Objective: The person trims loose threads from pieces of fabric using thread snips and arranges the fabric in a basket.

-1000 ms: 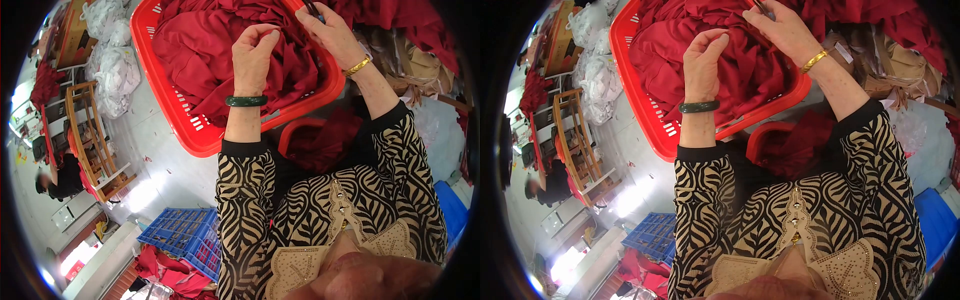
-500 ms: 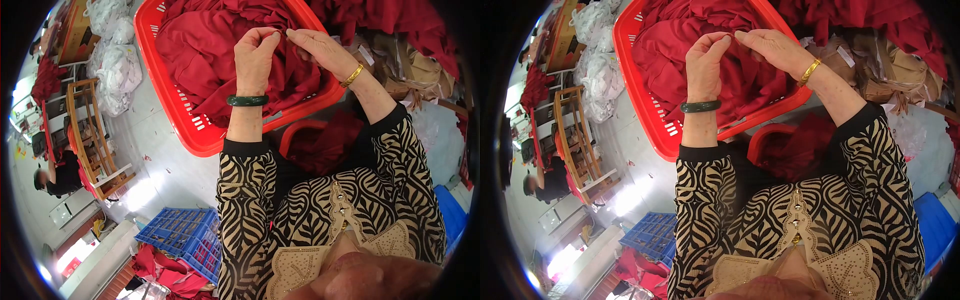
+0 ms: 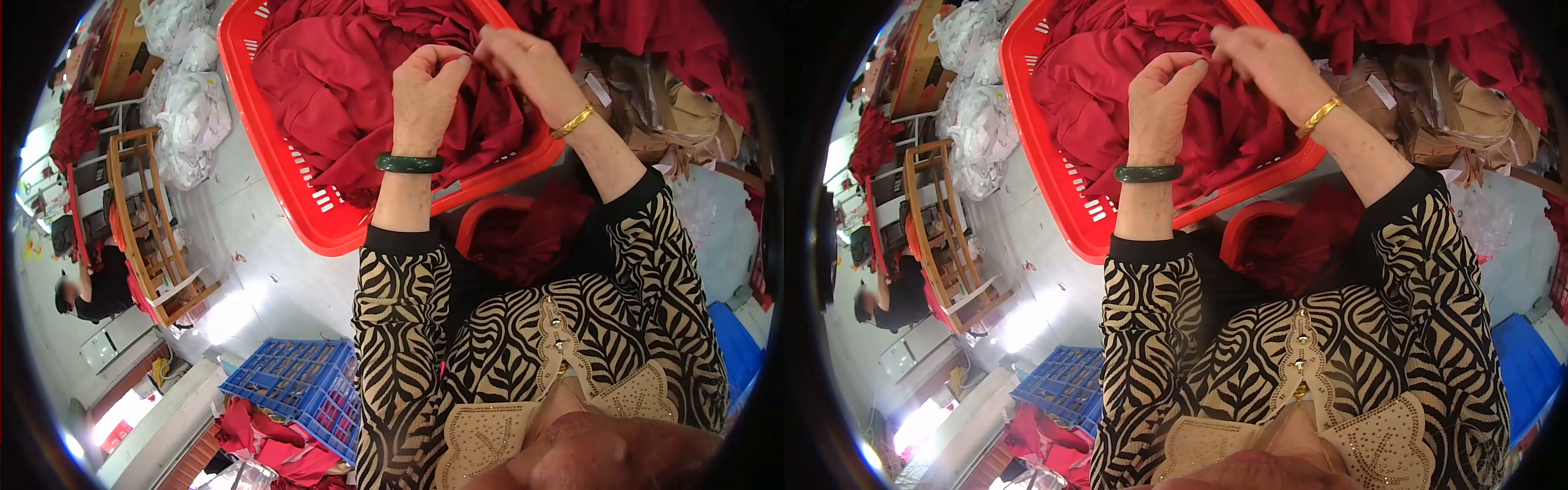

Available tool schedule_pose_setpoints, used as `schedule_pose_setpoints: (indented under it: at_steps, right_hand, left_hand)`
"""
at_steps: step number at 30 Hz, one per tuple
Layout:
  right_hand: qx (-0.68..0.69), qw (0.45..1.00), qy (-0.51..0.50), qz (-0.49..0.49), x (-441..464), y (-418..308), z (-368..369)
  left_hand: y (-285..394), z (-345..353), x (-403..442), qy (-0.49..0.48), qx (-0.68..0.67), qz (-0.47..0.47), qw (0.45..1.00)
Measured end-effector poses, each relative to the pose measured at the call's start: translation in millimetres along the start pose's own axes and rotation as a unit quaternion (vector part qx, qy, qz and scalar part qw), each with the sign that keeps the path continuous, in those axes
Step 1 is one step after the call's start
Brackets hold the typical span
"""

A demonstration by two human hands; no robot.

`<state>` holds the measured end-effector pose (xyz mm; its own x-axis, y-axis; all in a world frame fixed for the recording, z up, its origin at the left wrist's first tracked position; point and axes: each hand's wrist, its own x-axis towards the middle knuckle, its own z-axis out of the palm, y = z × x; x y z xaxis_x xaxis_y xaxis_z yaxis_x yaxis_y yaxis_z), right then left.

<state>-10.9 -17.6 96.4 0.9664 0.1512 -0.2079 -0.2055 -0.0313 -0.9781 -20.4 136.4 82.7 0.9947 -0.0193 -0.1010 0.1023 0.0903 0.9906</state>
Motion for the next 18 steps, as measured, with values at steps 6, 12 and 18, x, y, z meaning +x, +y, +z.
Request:
schedule_pose_setpoints:
  at_steps: [6,12,18]
  right_hand:
    - [0.386,0.919,0.076,-0.024,7,-22,-29]
    - [0.298,0.954,0.005,0.0,7,-9,-14]
    - [0.238,0.971,0.014,0.03,7,4,-17]
  left_hand:
    - [21,36,-39,-0.473,0.193,-0.017,0.86]
    - [-11,30,-28,-0.243,0.48,0.108,0.836]
    - [-19,24,-31,-0.232,0.571,0.111,0.78]
